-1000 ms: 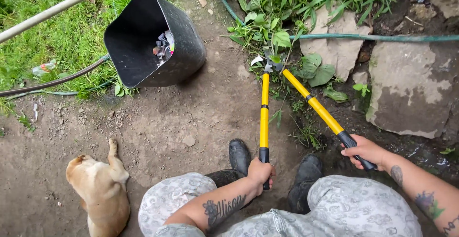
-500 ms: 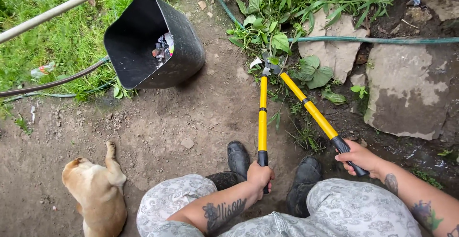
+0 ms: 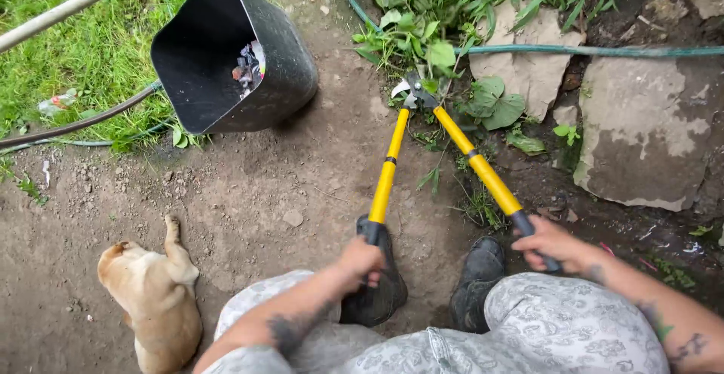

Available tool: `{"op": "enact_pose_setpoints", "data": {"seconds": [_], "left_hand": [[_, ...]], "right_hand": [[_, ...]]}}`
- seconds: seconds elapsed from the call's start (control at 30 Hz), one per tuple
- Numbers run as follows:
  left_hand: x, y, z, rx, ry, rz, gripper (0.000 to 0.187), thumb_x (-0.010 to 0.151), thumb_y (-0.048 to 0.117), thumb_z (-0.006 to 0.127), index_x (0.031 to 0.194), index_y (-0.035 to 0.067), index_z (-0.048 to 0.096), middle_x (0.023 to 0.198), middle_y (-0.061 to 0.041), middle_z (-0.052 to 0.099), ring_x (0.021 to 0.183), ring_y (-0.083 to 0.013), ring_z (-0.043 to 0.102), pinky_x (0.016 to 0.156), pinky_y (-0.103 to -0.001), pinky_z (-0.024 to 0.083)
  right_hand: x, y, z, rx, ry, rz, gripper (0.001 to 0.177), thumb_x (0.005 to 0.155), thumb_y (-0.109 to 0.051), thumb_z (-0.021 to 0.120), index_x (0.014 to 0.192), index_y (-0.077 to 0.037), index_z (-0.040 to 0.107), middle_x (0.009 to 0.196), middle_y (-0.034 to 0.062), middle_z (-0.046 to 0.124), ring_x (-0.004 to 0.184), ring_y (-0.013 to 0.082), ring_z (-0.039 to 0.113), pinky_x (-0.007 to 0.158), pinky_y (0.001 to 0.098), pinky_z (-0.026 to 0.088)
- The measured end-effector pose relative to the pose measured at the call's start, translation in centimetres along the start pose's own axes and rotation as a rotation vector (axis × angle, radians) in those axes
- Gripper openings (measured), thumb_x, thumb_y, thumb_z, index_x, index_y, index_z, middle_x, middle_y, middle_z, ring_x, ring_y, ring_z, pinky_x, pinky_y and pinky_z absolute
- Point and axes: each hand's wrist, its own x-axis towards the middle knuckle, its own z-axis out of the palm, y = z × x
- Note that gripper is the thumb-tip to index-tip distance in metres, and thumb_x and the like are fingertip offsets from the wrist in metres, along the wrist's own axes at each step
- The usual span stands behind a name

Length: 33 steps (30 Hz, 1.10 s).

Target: The person uses a pair of yellow-handled loppers to cut through thick grass and weeds on the ground in an outdoor area, moving between different sections of the lawn.

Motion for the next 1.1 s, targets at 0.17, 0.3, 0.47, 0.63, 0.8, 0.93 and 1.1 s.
{"op": "enact_pose_setpoints", "data": {"seconds": [0.17, 0.3, 0.47, 0.63, 0.8, 0.93, 1.1], "left_hand": [[-0.9, -2.7, 10.0, -0.091, 0.223, 0.118, 0.029, 0.074, -0.004, 0.062, 0.099, 0.006, 0.050, 0.060, -0.009, 0.054, 0.038, -0.0201, 0.050, 0.034, -0.038, 0.041], [-1.3, -4.1, 11.7, -0.110, 0.231, 0.148, 0.025, 0.075, -0.003, 0.062, 0.097, 0.004, 0.052, 0.061, -0.008, 0.056, 0.038, -0.0192, 0.050, 0.034, -0.038, 0.042], [-2.6, -6.6, 15.2, -0.141, 0.230, 0.098, 0.025, 0.075, -0.002, 0.062, 0.097, 0.005, 0.051, 0.063, -0.009, 0.058, 0.038, -0.0199, 0.052, 0.035, -0.038, 0.042], [-2.9, -7.5, 17.7, -0.168, 0.222, 0.066, 0.025, 0.076, -0.002, 0.062, 0.097, 0.006, 0.052, 0.063, -0.010, 0.058, 0.038, -0.0208, 0.053, 0.034, -0.039, 0.043], [-3.2, -7.0, 17.7, -0.180, 0.226, 0.057, 0.024, 0.076, -0.003, 0.062, 0.096, 0.005, 0.053, 0.062, -0.010, 0.058, 0.038, -0.0208, 0.055, 0.034, -0.039, 0.044], [-2.6, -8.5, 17.4, -0.146, 0.216, 0.053, 0.023, 0.076, -0.004, 0.062, 0.095, 0.003, 0.051, 0.061, -0.010, 0.059, 0.038, -0.0220, 0.056, 0.034, -0.041, 0.044], [-2.4, -9.0, 17.5, -0.098, 0.218, 0.065, 0.026, 0.074, -0.006, 0.064, 0.093, 0.001, 0.049, 0.061, -0.013, 0.060, 0.039, -0.0247, 0.058, 0.035, -0.042, 0.046]], "right_hand": [[-0.2, 1.4, 1.4, 0.151, -0.048, -0.044, 0.037, 0.081, -0.003, 0.071, 0.107, -0.009, 0.045, 0.065, 0.0046, 0.050, 0.043, 0.0153, 0.049, 0.038, 0.0327, 0.040], [-1.3, 2.2, 1.6, 0.158, -0.019, -0.029, 0.035, 0.084, -0.007, 0.073, 0.106, -0.009, 0.046, 0.067, 0.0045, 0.049, 0.045, 0.0143, 0.047, 0.039, 0.0324, 0.038], [-2.3, 5.8, -0.5, 0.095, -0.005, -0.073, 0.035, 0.080, -0.003, 0.073, 0.103, -0.007, 0.047, 0.065, 0.0050, 0.049, 0.043, 0.0155, 0.046, 0.039, 0.0320, 0.037], [-4.5, 6.3, -1.9, 0.047, 0.052, -0.083, 0.035, 0.080, -0.002, 0.075, 0.105, -0.005, 0.050, 0.064, 0.0055, 0.050, 0.043, 0.0149, 0.046, 0.040, 0.0313, 0.038], [-4.9, 5.6, -2.3, 0.023, 0.074, -0.065, 0.036, 0.081, -0.005, 0.075, 0.107, -0.005, 0.050, 0.063, 0.0055, 0.049, 0.043, 0.0153, 0.045, 0.040, 0.0320, 0.037], [-2.4, 9.3, -3.1, -0.070, 0.055, -0.113, 0.036, 0.079, -0.010, 0.079, 0.106, -0.004, 0.055, 0.068, 0.0063, 0.054, 0.052, 0.0155, 0.051, 0.048, 0.0318, 0.041], [-0.2, 12.2, -4.9, -0.235, 0.084, -0.203, 0.041, 0.076, -0.015, 0.084, 0.108, -0.005, 0.061, 0.084, 0.0040, 0.063, 0.075, 0.0124, 0.060, 0.065, 0.0289, 0.049]]}}
